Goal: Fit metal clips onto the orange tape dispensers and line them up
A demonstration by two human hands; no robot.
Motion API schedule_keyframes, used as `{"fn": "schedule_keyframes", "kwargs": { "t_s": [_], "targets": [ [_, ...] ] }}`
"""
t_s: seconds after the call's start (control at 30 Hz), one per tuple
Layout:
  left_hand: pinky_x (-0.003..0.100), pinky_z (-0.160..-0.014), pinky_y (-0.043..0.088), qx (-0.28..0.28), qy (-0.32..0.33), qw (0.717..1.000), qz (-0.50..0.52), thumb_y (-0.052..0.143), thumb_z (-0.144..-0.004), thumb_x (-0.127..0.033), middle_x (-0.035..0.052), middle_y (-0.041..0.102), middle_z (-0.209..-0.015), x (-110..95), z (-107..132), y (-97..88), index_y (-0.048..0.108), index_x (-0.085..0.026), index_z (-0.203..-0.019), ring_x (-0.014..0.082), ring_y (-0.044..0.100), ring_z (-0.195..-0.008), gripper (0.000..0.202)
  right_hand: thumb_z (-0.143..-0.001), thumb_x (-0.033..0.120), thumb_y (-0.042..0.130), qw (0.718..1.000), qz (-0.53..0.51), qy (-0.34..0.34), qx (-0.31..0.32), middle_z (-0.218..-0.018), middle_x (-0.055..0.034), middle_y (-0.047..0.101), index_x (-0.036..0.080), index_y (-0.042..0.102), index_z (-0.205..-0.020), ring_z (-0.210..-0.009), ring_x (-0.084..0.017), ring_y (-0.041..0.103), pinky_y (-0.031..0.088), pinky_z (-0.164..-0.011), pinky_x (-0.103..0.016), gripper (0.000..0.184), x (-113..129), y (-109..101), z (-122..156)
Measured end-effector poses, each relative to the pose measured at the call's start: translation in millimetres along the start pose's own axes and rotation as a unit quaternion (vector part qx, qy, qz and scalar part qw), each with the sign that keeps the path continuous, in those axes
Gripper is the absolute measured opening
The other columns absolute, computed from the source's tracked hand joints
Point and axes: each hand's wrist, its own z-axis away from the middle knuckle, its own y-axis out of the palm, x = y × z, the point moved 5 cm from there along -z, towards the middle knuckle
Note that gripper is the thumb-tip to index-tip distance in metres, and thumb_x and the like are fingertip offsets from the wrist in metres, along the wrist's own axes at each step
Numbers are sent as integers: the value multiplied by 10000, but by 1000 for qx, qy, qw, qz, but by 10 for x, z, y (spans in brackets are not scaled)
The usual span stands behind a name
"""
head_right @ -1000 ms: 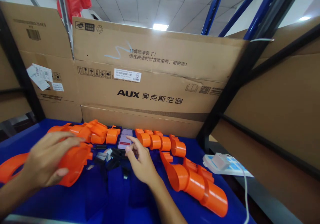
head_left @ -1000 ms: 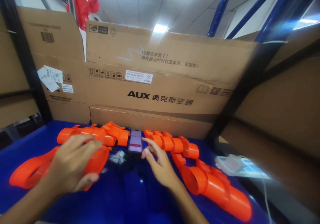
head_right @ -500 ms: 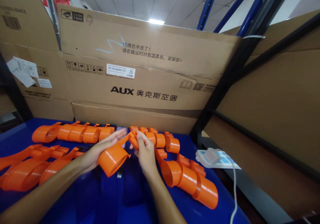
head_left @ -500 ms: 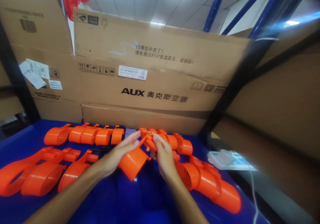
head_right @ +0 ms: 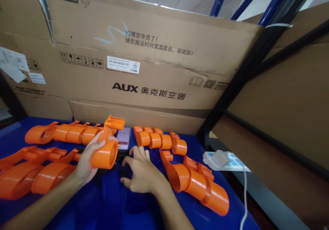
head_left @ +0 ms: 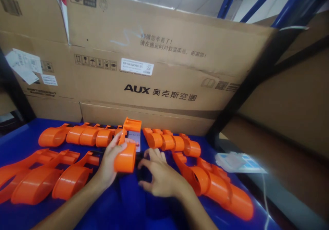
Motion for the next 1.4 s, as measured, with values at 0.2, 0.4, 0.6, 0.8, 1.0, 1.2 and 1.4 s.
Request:
{"fn": "schedule_keyframes", "kwargs": {
  "t_s": [0.2, 0.4, 0.6, 0.8, 1.0, 1.2, 1.4],
  "targets": [
    [261, -684, 511, -7, -11, 1000, 7, 742, -712, -293, 69, 746, -960, -21, 62, 4, 636, -155, -1112, 239, 713, -837, 436, -812, 344, 670, 996, 84, -4, 34, -1086, -83, 468, 186, 648, -961, -1016, -266, 416, 345, -915, -434, 219, 64, 164, -89],
    [294, -731, 527, -54, -20, 998, 15, 768, -684, -302, 50, 738, -922, -1, 22, -82, 606, -162, -1222, 234, 711, -804, 579, -889, 363, 594, 990, 136, 26, -3, -1058, -101, 490, 169, 642, -914, -1019, -275, 414, 344, -876, -414, 202, -9, 185, -149],
    [310, -740, 536, -60, -28, 998, 20, 763, -687, -296, 52, 734, -947, 9, 35, -83, 575, -164, -1275, 240, 707, -822, 631, -891, 330, 602, 989, 139, 29, -41, -1081, -98, 507, 199, 639, -1004, -1034, -280, 430, 352, -893, -420, 177, -92, 64, -88],
    [278, -725, 534, -57, -20, 998, 11, 770, -707, -288, 45, 743, -969, 1, 47, -91, 559, -196, -1265, 219, 709, -824, 603, -860, 240, 619, 986, 137, 52, -73, -1074, -97, 513, 222, 618, -1080, -1021, -284, 434, 363, -877, -414, 221, -141, -59, -40],
    [298, -759, 541, 6, -26, 1000, -3, 739, -755, -294, 57, 737, -927, 0, 68, -20, 607, -171, -1121, 214, 708, -785, 409, -850, 206, 629, 995, 92, -13, -20, -1108, -64, 474, 243, 643, -1048, -1046, -255, 418, 352, -859, -375, 202, 60, 54, -92],
    [287, -615, 534, 23, -33, 999, -25, 699, -817, -387, 31, 702, -747, 38, 34, -20, 593, -187, -919, 226, 701, -701, 248, -935, 249, 563, 994, 106, -36, 7, -1095, -73, 463, 219, 687, -993, -1043, -250, 392, 337, -829, -365, 140, 117, 182, -165],
    [283, -571, 517, 59, -59, 995, -56, 703, -800, -478, 54, 690, -635, 144, -41, -85, 600, -171, -717, 197, 661, -558, 334, -976, 234, 493, 992, 117, -36, -1, -1090, -89, 468, 201, 629, -1146, -985, -242, 393, 333, -797, -362, 220, 125, 220, -168]
  ]
}}
